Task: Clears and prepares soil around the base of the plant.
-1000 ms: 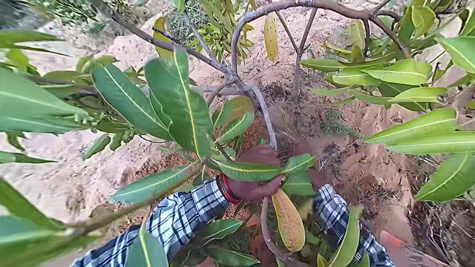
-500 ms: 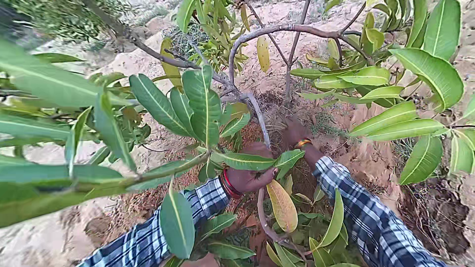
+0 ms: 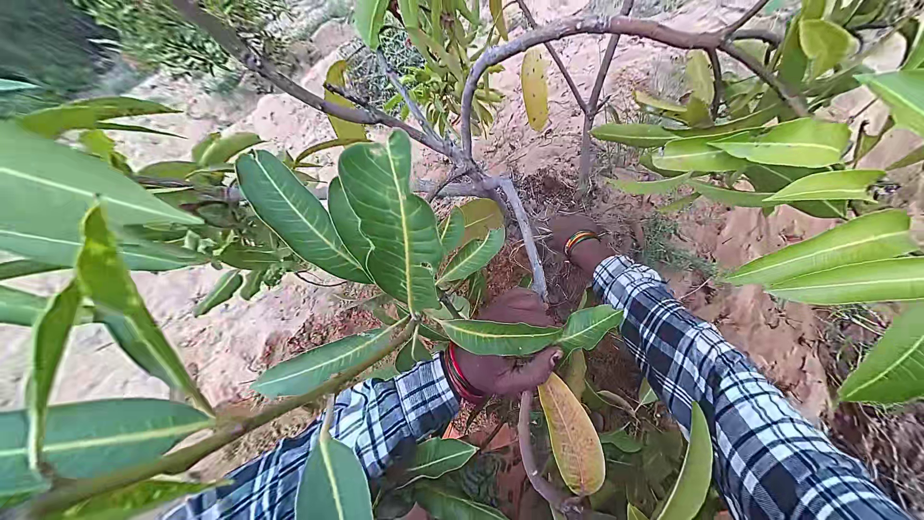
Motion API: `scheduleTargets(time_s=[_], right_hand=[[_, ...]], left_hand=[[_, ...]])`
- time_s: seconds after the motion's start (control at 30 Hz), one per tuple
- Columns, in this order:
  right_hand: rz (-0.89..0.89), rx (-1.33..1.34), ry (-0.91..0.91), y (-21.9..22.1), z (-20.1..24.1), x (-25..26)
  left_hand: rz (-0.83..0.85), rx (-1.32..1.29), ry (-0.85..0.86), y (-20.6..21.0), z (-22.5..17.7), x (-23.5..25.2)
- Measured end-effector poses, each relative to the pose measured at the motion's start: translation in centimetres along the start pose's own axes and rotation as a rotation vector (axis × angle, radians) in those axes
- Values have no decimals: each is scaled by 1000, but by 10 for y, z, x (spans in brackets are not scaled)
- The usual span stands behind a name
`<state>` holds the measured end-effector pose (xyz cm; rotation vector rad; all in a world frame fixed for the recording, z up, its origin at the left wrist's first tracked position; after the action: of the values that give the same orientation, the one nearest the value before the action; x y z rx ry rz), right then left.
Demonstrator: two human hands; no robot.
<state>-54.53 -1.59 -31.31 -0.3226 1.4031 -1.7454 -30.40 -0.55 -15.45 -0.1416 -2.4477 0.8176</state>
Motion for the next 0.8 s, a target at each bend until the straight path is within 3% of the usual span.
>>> scheduleTargets(time_s=[0.13, 0.2, 0.27, 0.37, 0.47, 0.53, 0.6, 0.7, 0.8], right_hand=[[-50, 38, -17, 10, -5, -5], [-66, 180, -5, 27, -12, -29], [-198, 319, 9, 59, -33, -65], [-32, 380, 209, 106, -63, -122], [-19, 433, 404, 139, -98, -171], [21, 425, 451, 132, -97, -180], [-71, 373, 409, 101, -79, -171], [-196, 288, 237, 54, -36, -152], [-318, 202, 43, 36, 0, -124]], left_hand=[[-5, 2, 3, 0, 0, 1], [10, 5, 12, 1, 1, 0], [16, 16, 34, 2, -1, 3], [13, 60, 45, 1, -3, 3], [15, 78, 42, 1, -2, 2], [29, 90, 51, 1, -4, 2], [35, 104, 64, 0, -5, 3], [44, 85, 70, -1, -4, 4], [28, 51, 55, -1, 1, -2]])
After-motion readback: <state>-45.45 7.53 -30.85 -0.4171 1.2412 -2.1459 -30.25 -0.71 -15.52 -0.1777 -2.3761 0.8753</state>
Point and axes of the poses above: each hand's wrist, its own x-axis towards the middle knuckle, its own y-axis out of the palm, z = x × y, the point moved 6 cm from there along x, towards the middle knuckle, and after that the axes turned 10 degrees about -y, right-handed, at the moved point
